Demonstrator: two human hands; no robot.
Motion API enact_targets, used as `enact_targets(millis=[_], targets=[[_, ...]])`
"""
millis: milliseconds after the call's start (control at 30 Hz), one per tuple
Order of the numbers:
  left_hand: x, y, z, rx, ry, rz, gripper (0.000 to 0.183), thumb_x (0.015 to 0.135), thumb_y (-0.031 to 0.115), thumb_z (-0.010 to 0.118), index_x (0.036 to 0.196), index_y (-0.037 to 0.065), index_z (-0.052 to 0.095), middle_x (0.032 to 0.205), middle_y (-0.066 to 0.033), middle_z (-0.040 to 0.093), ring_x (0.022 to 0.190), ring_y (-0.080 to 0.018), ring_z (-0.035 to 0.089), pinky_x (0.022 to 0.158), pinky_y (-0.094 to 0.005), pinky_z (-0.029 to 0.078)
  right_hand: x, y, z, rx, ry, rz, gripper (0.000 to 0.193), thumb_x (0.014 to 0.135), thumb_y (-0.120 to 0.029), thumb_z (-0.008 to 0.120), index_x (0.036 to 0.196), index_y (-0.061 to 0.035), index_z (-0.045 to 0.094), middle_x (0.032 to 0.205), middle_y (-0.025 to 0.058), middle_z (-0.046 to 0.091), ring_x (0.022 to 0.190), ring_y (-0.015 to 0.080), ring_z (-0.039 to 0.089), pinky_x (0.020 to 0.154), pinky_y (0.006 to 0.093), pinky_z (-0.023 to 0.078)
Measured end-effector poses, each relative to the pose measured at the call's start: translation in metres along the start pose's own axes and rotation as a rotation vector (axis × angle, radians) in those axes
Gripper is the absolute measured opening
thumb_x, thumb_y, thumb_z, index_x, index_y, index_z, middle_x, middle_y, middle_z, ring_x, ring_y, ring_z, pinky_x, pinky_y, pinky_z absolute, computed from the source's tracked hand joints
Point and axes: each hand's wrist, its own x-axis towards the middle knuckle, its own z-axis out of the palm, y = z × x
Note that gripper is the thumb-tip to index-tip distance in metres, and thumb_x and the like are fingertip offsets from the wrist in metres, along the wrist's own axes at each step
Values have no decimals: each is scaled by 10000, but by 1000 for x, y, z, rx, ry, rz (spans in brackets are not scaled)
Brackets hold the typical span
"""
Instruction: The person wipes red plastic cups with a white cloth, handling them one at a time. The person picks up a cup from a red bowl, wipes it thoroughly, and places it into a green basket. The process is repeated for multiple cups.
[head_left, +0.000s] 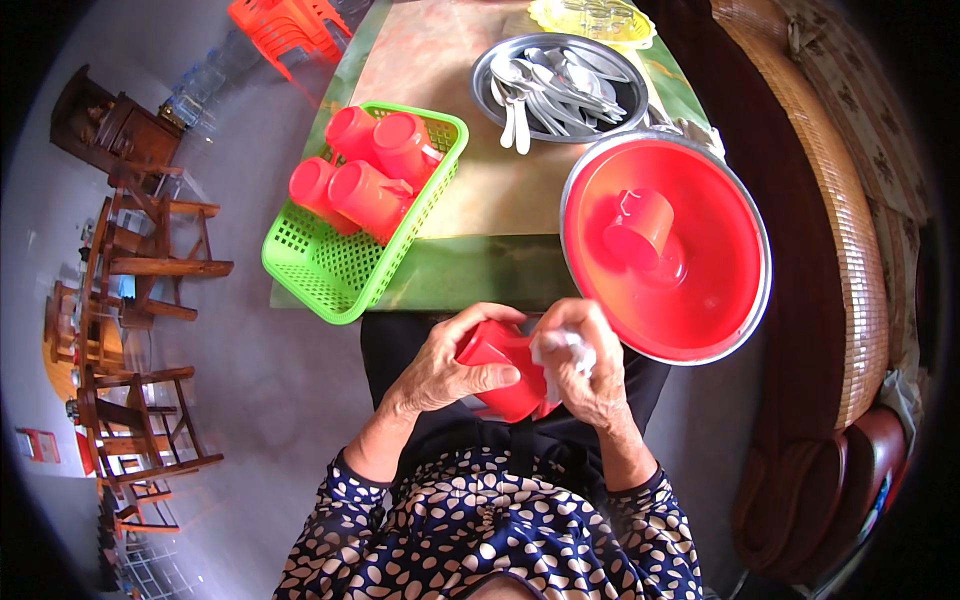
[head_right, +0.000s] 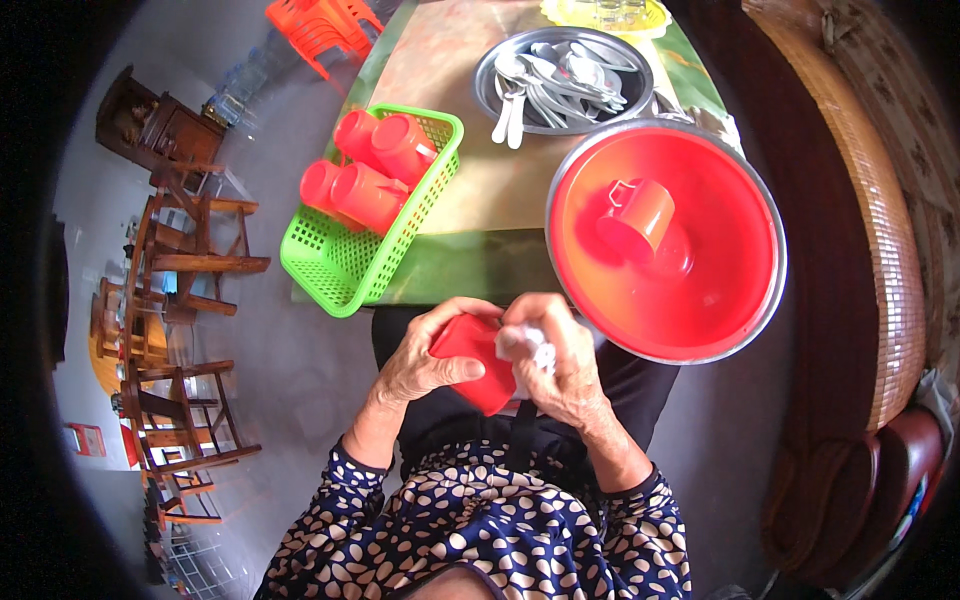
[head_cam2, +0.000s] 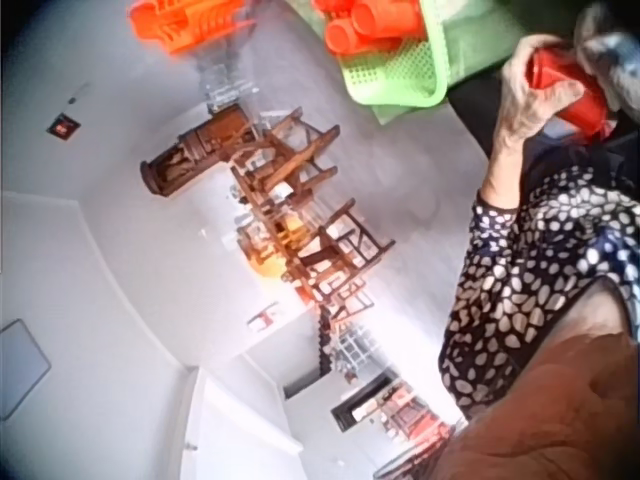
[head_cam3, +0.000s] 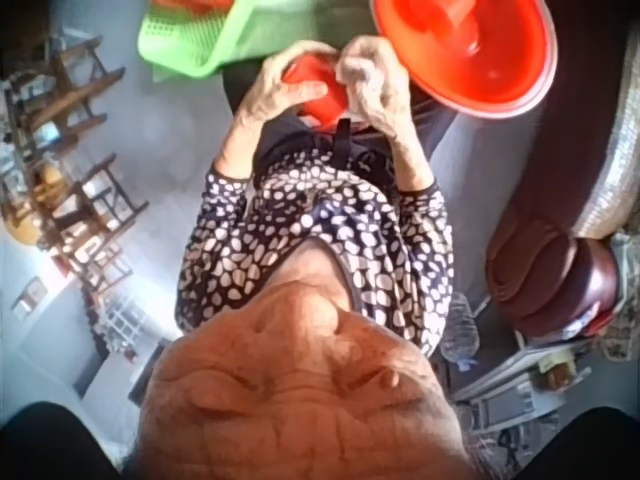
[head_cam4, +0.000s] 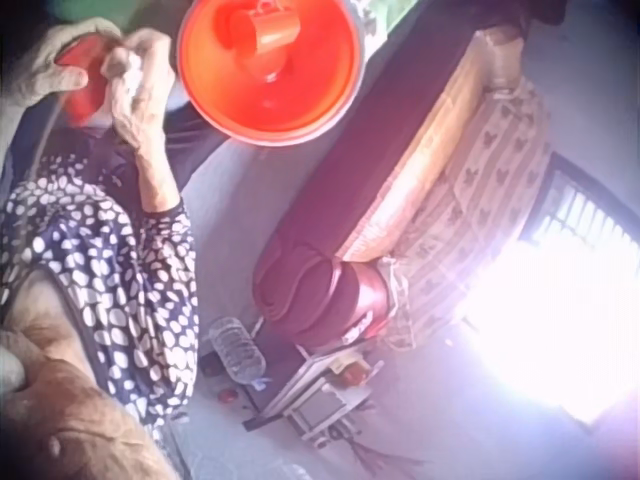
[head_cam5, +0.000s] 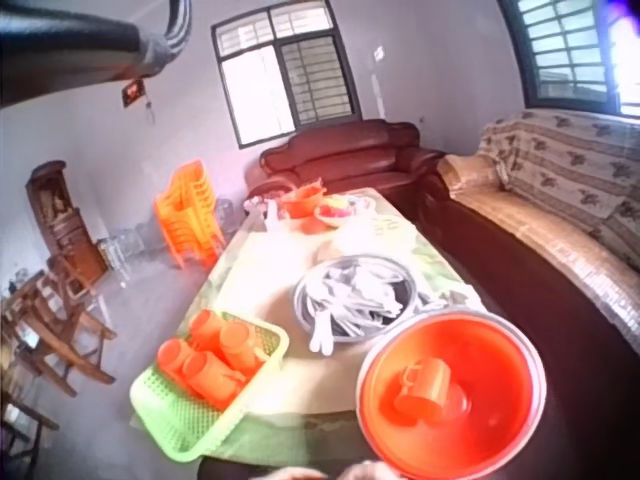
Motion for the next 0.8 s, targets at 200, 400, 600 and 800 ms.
enact_targets(millis=[200,400,600,800], targets=[[-1,-8,10,10,262,168,544,758,350,787,1124,35,536,1019,-70,615,951,-137,577,855,-289,470,2,-14,3,136,175,328,193,938,-160,569,1063,-17,541,857,77,611,732,132,576,657,272,477],[-3,-9,17,142,360,320,492,762,310,784,1093,35,546,1023,-71,581,967,-165,577,849,-301,470,-1,-7,2,-225,90,-7,148,864,-46,594,991,20,633,944,131,563,789,226,610,687,321,489],[-3,-17,19,180,361,359,472,757,290,784,1077,30,555,1019,-70,568,956,-169,573,850,-302,468,-16,-5,7,-376,148,-135,201,778,31,642,979,21,633,971,139,592,859,280,592,754,348,473],[-2,-18,19,90,366,329,456,766,272,775,1079,27,552,1028,-64,573,959,-150,569,850,-292,463,-28,-11,19,-244,268,-39,377,698,48,693,1056,1,582,975,138,613,860,319,565,773,371,467]])
